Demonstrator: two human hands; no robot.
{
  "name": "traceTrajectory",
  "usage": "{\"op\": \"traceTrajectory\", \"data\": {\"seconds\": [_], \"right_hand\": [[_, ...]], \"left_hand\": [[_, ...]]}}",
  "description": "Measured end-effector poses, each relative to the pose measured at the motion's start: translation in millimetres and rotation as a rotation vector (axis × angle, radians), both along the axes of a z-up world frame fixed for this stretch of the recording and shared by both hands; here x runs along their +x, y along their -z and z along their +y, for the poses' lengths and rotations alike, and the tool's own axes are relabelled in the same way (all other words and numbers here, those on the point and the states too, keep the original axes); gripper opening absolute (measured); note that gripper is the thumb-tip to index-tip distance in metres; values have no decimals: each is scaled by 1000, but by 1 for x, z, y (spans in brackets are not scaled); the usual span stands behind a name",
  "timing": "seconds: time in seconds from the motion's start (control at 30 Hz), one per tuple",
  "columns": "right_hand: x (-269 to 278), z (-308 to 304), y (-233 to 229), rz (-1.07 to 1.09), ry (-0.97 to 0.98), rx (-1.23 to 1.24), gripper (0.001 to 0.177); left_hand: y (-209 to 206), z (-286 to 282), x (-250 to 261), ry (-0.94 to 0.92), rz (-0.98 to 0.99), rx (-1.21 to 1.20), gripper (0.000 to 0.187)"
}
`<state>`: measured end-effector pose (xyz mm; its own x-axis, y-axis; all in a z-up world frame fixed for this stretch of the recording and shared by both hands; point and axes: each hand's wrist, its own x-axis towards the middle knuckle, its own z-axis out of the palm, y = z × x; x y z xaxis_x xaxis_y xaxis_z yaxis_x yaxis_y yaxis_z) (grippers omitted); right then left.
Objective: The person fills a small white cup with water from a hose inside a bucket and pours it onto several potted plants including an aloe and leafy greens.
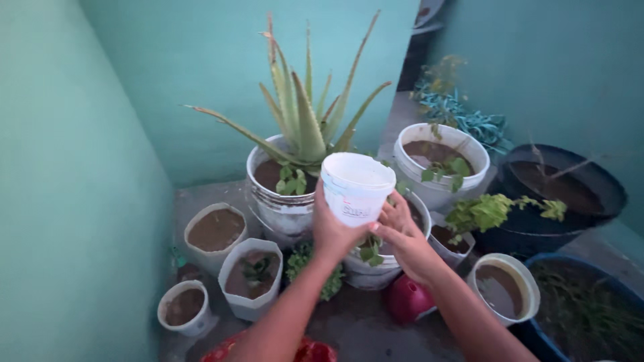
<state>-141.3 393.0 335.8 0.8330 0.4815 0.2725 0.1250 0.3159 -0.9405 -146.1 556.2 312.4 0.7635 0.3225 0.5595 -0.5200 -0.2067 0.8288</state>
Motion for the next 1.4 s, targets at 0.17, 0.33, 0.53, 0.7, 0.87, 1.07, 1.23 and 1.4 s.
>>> {"op": "traceTrajectory", "data": {"seconds": [0.17, 0.33, 0.53, 0.7, 0.87, 1.07, 1.23, 1.4], "right_hand": [[42, -3, 12, 53, 54, -279, 82], [94, -67, 85, 45, 263, -283, 57], [183, -112, 231, 324, 455, -165, 26], [215, -79, 284, 53, 589, -59, 8], [193, -29, 243, -328, 579, -96, 9], [160, 16, 177, -219, 522, -95, 19], [149, 15, 167, -192, 506, -56, 23], [157, -14, 198, -595, 953, -515, 16]], "left_hand": [[-16, 63, 12, -284, -129, 246, 128], [-16, 102, 20, -595, 49, 420, 126], [-14, 136, 24, -727, 329, 469, 124], [-10, 145, 28, -720, 413, 526, 127], [-10, 147, 45, -699, 398, 562, 129], [1, 139, 64, -671, 282, 635, 122], [0, 131, 74, -745, 226, 781, 119], [-7, 119, 72, -757, 245, 786, 116]]}}
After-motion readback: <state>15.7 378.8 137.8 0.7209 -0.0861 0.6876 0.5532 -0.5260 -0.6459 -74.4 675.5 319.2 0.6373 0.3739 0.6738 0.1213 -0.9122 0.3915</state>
